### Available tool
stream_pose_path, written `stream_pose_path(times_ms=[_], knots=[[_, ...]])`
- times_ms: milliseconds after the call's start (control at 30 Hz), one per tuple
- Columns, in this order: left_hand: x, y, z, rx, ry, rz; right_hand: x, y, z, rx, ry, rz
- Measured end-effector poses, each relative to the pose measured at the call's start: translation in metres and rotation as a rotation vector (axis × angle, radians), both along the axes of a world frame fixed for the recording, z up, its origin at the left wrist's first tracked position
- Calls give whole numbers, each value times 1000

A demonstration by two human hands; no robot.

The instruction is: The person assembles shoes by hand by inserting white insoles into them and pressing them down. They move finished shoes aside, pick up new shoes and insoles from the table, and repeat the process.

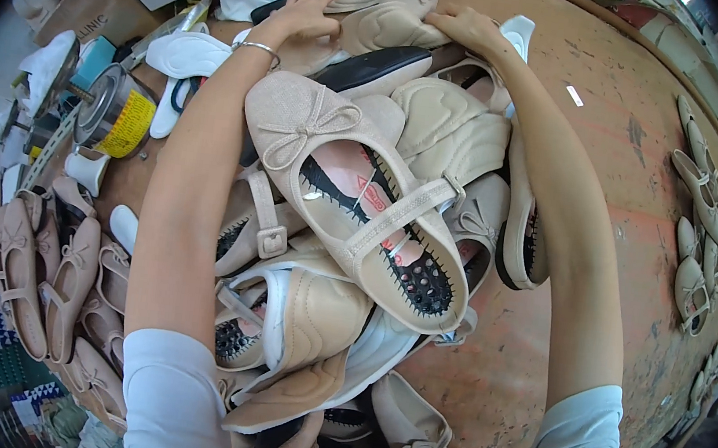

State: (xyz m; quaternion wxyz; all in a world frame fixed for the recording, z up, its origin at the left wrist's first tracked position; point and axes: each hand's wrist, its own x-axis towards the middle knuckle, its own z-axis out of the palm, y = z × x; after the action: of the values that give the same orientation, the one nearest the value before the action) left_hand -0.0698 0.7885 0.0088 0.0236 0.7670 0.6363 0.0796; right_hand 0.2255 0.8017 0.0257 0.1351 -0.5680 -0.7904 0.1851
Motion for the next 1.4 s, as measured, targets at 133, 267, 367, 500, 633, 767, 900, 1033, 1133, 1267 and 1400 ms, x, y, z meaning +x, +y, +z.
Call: stream_pose_path(times_ms=[133, 267, 367, 500, 633, 767, 900, 1033, 1133, 1267, 1400], knots=[[6, 8, -1, 17, 26, 37, 12, -38, 16, -100, 19, 97], [50, -9, 0, 18, 89, 34, 50, -93, 16, 265, -63, 142], [59, -23, 11, -94, 64, 63, 67, -175, 72, 100, -67, 94], [59, -10, -3, 429, 394, -71, 97, -282, 104, -40, -93, 108], [31, 3, -35, 402, 118, 74, 96, -317, 167, -351, -168, 383], [41, -1, -9, 94, 105, 176, 83, -227, 202, -956, -349, 269], [58, 2, 6, -61, 248, 190, 45, -60, 119, -78, -74, 44], [49, 4, -9, 152, 59, 135, -2, 5, 7, 341, 302, 226], [10, -11, -10, 81, -9, 20, -46, -24, 14, 76, -86, -115], [24, -64, 7, -26, -87, -273, -3, -47, 19, -110, 5, 88], [10, -153, 38, -251, -97, -388, 3, -132, 37, -273, 76, 195]])
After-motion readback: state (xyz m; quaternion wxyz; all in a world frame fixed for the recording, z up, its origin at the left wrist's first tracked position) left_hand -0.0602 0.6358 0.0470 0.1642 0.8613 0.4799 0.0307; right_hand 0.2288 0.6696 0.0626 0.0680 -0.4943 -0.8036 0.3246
